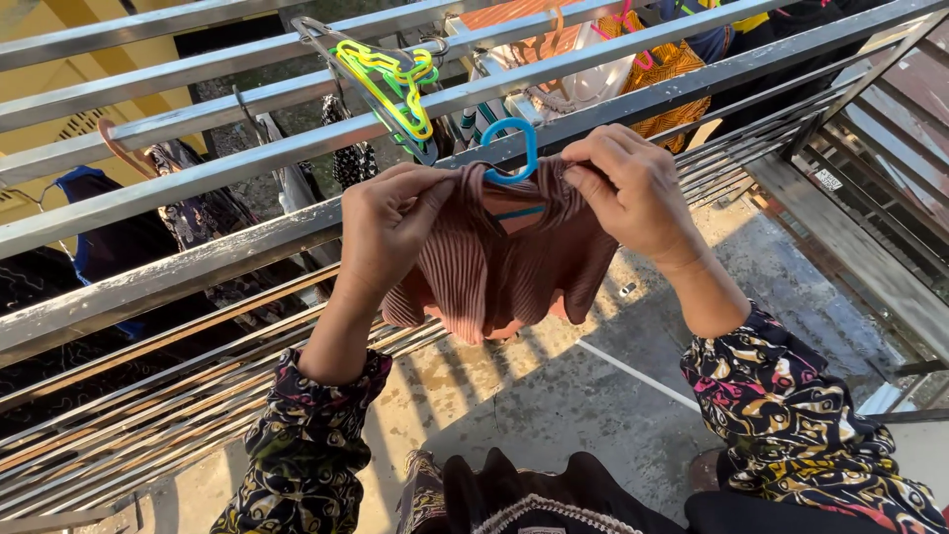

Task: Hanging wet clothes on hangers and placing them on a balcony drying rack

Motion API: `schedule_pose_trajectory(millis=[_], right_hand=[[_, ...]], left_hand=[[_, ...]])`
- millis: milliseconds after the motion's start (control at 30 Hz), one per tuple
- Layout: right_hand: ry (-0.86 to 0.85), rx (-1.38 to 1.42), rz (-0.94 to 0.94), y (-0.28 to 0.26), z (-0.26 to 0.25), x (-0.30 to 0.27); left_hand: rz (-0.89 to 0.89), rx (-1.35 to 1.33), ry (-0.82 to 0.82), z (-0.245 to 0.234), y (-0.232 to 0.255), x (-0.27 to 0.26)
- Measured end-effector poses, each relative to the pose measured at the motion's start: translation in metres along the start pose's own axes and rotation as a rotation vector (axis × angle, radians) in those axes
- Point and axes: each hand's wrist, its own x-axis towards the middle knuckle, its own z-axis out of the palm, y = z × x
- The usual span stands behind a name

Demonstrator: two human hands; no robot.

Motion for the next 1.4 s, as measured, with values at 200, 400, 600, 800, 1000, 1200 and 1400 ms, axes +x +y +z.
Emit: schedule_pose_trajectory(millis=[200,400,600,800,1000,1200,1400], right_hand=[[0.016,-0.061,0.059,0.02,-0.03,-0.02],[0.046,-0.053,0.068,0.025,-0.044,-0.029],[0.054,-0.063,0.078,0.044,-0.056,-0.04],[0.016,-0.036,0.112,0.053,-0.066,-0.042],[0.088,-0.061,0.114,0.054,-0.069,-0.038],[0.102,0.003,0.083,0.063,-0.063,-0.036],[0.098,-0.008,0.036,0.065,-0.062,-0.033]], left_hand=[[-0.132,-0.113,0.078,0.019,-0.026,-0.022],[-0.171,-0.084,0.001,0.035,-0.021,-0.018],[-0.197,-0.103,-0.126,0.039,-0.019,-0.01],[-0.208,-0.153,0.026,0.042,-0.014,-0.011],[-0.183,-0.077,0.041,0.042,-0.013,-0.021],[0.05,0.266,0.066,0.037,0.021,0.006],[0.175,0.2,-0.015,0.054,0.006,0.024]])
